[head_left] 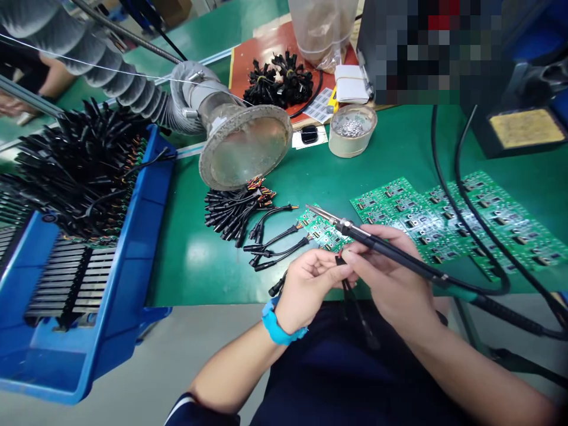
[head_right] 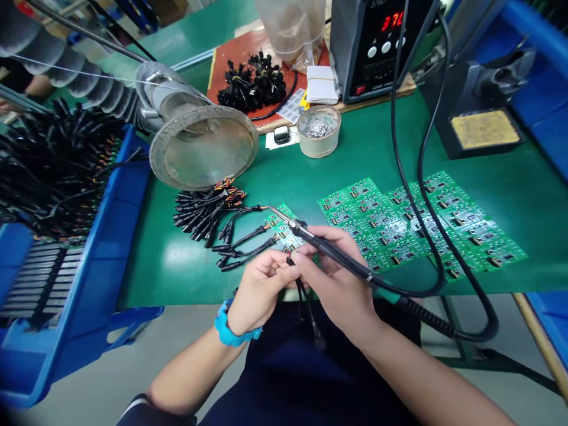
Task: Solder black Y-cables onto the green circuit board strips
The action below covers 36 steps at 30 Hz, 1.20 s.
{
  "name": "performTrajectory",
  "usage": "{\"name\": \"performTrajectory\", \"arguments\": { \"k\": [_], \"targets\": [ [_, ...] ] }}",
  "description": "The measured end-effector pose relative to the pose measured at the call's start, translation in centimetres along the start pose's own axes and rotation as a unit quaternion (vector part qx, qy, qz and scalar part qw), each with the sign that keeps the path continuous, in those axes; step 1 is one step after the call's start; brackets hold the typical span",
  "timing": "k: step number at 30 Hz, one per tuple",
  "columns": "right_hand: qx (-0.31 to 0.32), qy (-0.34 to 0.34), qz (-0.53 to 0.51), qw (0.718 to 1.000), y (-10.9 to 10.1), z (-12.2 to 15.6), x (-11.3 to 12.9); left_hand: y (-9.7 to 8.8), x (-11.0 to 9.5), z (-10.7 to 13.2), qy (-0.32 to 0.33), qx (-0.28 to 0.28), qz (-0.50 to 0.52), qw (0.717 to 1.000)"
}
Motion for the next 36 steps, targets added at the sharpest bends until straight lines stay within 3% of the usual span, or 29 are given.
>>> {"name": "performTrajectory", "arguments": {
  "k": [2, 5, 8, 11, 13, 16, 19, 22, 25, 27, 29, 31, 33, 36],
  "targets": [
    [0.036, 0.041, -0.063, 0.997, -0.1, -0.1, -0.2, 0.0, 0.2, 0.0, -0.039, 0.025, 0.034, 0.998],
    [0.065, 0.055, -0.048, 0.995, -0.6, -0.3, -0.1, -0.1, 0.1, 0.3, -0.065, 0.046, 0.003, 0.997],
    [0.047, 0.004, 0.052, 0.998, -1.0, -0.4, 0.2, -0.3, -0.3, 0.6, 0.003, -0.013, -0.150, 0.989],
    [0.035, -0.037, 0.132, 0.990, -1.1, -0.2, 0.4, -0.4, -0.5, 0.9, 0.067, -0.067, -0.287, 0.953],
    [0.038, -0.044, 0.129, 0.990, -1.0, -0.1, 0.3, -0.4, -0.4, 0.9, 0.048, -0.043, -0.248, 0.967],
    [0.010, -0.044, 0.092, 0.995, -0.9, 0.2, 0.0, -0.3, -0.3, 0.7, -0.010, 0.002, -0.066, 0.998],
    [-0.041, -0.057, 0.103, 0.992, -1.3, 0.7, -0.4, -0.2, -0.7, 0.4, -0.034, -0.021, 0.025, 0.999],
    [-0.067, -0.084, 0.155, 0.982, -2.4, 1.3, -0.4, -0.5, -1.1, 0.5, -0.018, -0.040, -0.004, 0.999],
    [-0.073, -0.106, 0.239, 0.963, -3.7, 1.8, -0.2, -1.3, -2.0, 1.2, 0.028, -0.063, -0.140, 0.988],
    [-0.059, -0.119, 0.249, 0.959, -4.6, 2.1, 0.0, -2.0, -3.0, 2.1, 0.099, -0.097, -0.307, 0.942],
    [-0.045, -0.131, 0.235, 0.962, -5.4, 2.3, 0.0, -2.6, -4.2, 2.9, 0.173, -0.111, -0.476, 0.855],
    [-0.048, -0.149, 0.251, 0.955, -6.1, 2.6, -0.2, -2.8, -4.8, 3.3, 0.208, -0.087, -0.586, 0.778],
    [-0.067, -0.174, 0.283, 0.941, -6.7, 2.9, -0.4, -2.8, -4.4, 3.3, 0.199, -0.039, -0.649, 0.733],
    [-0.093, -0.220, 0.330, 0.913, -7.0, 3.1, -0.4, -2.5, -2.3, 2.7, 0.185, 0.033, -0.700, 0.689]
  ]
}}
Point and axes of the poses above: each hand's wrist, its own z-axis away from the middle knuckle, its own y-axis out of the palm, x = y × z, the point moved 1 cm from there along -z, towards the middle knuckle, and after that the axes turned 7 degrees about x, right-handed, at the moved point
